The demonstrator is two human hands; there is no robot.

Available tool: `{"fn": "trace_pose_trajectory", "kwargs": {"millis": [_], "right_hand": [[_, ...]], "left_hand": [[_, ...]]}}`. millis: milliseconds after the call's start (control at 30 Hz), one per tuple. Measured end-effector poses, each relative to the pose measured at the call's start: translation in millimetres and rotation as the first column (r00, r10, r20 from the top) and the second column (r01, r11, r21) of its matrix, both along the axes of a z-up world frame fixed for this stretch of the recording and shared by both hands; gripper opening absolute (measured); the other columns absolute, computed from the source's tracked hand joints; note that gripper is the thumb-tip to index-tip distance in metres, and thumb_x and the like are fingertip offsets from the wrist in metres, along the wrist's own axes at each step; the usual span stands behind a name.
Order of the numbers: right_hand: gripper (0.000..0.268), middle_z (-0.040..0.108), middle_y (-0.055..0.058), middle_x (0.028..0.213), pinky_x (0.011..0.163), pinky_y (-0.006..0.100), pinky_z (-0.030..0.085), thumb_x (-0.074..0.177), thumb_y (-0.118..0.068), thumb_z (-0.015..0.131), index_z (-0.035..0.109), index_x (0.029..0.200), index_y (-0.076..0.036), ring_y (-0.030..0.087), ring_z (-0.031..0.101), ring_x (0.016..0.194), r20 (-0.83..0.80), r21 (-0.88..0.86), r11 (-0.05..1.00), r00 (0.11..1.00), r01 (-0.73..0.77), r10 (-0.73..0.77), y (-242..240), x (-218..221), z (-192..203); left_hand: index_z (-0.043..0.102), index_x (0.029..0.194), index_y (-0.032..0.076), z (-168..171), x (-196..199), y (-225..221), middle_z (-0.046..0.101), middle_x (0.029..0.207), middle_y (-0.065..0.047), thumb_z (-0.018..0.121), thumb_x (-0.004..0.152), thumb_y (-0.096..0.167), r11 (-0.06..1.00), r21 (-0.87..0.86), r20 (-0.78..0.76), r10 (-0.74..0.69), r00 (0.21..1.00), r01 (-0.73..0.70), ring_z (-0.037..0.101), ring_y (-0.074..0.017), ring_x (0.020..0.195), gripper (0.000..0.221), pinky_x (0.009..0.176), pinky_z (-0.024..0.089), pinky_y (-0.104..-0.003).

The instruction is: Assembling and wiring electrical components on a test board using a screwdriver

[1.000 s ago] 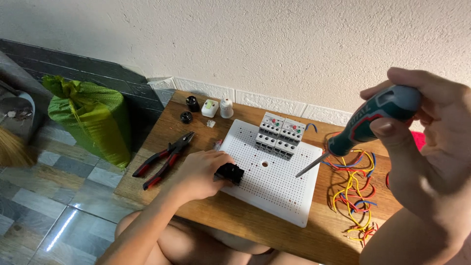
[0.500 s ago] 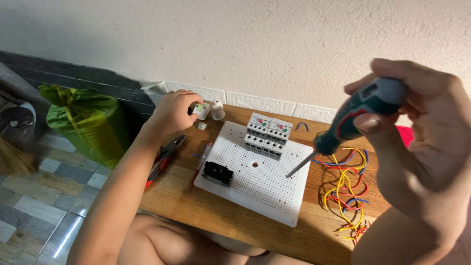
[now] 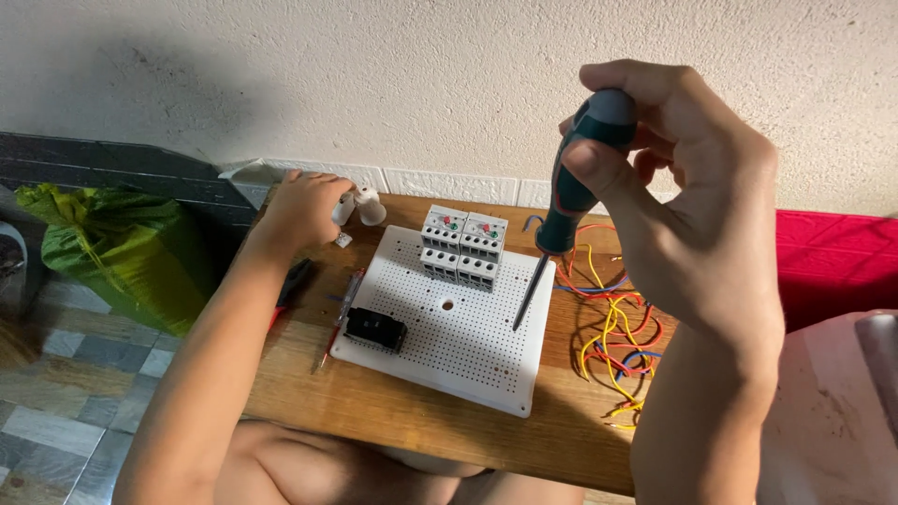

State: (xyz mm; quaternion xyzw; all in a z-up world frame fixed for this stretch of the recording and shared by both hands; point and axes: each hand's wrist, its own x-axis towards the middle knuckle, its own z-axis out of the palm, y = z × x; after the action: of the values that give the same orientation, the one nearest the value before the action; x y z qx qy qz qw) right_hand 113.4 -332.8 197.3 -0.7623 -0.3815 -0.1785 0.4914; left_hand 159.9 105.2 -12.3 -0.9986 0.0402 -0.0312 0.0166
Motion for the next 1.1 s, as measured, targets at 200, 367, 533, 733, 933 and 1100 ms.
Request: {"fn": "trace_pose_trajectory", "kwargs": {"millis": [200, 367, 533, 733, 933, 1100], "right_hand": [[0.030, 0.068, 0.014, 0.108, 0.079, 0.025, 0.043, 0.108, -0.002, 0.063, 0.055, 0.136, 0.007, 0.020, 0.071, 0.105, 0.014, 0.005, 1.000, 1.000, -0.016, 0.016, -4, -3, 1], [0.032, 0.066, 0.017, 0.108, 0.082, 0.027, 0.046, 0.109, 0.000, 0.063, 0.055, 0.138, 0.010, 0.025, 0.072, 0.109, 0.008, 0.021, 1.000, 1.000, -0.021, 0.020, -4, -4, 1], [0.032, 0.065, 0.018, 0.109, 0.082, 0.028, 0.047, 0.110, -0.001, 0.062, 0.054, 0.139, 0.011, 0.026, 0.071, 0.109, 0.005, 0.041, 0.999, 0.999, -0.033, 0.033, -5, -3, 0], [0.031, 0.067, 0.017, 0.110, 0.081, 0.027, 0.045, 0.109, 0.000, 0.063, 0.055, 0.138, 0.009, 0.024, 0.070, 0.108, 0.003, 0.023, 1.000, 1.000, -0.021, 0.021, -5, -5, 2], [0.028, 0.064, 0.011, 0.107, 0.079, 0.027, 0.047, 0.108, -0.002, 0.063, 0.059, 0.135, 0.006, 0.019, 0.068, 0.101, -0.013, -0.011, 1.000, 1.000, 0.003, -0.003, -3, 6, -4], [0.028, 0.065, 0.007, 0.105, 0.076, 0.027, 0.048, 0.105, -0.005, 0.065, 0.061, 0.132, 0.003, 0.016, 0.063, 0.093, -0.052, -0.042, 0.999, 0.999, -0.002, 0.000, 5, 14, -9]], "left_hand": [[0.064, 0.133, 0.012, 15, -6, -9, 0.073, 0.126, -0.006, 0.062, 0.068, 0.001, 0.999, -0.004, -0.069, 0.050, 0.996, -0.051, 0.064, -0.0283, 0.120, 0.065, 0.105, 0.036, -0.048], [0.050, 0.148, -0.001, 60, -26, -15, 0.058, 0.146, -0.020, 0.052, 0.072, -0.020, 0.961, -0.253, -0.106, 0.091, 0.990, -0.115, 0.055, -0.0374, 0.134, 0.079, 0.099, 0.053, -0.046], [0.060, 0.141, 0.010, 49, -20, 30, 0.063, 0.139, -0.017, 0.056, 0.084, 0.006, 0.964, -0.182, -0.041, 0.190, 0.981, -0.195, 0.059, -0.0378, 0.127, 0.057, 0.089, 0.053, -0.057], [0.060, 0.142, 0.006, 45, -28, 33, 0.070, 0.130, -0.015, 0.060, 0.083, 0.004, 0.949, -0.194, -0.133, 0.225, 0.965, -0.248, 0.068, -0.0335, 0.116, 0.059, 0.080, 0.060, -0.051], [0.058, 0.141, 0.005, 43, -26, 6, 0.064, 0.139, -0.015, 0.068, 0.086, 0.021, 0.970, -0.187, -0.012, 0.157, 0.987, -0.157, 0.065, -0.0351, 0.121, 0.059, 0.090, 0.059, -0.056], [0.071, 0.115, 0.009, 33, -16, -15, 0.075, 0.084, -0.005, 0.062, 0.070, -0.003, 0.999, -0.024, -0.115, 0.045, 0.992, -0.048, 0.067, -0.0241, 0.073, 0.047, 0.066, 0.055, -0.038]]}}
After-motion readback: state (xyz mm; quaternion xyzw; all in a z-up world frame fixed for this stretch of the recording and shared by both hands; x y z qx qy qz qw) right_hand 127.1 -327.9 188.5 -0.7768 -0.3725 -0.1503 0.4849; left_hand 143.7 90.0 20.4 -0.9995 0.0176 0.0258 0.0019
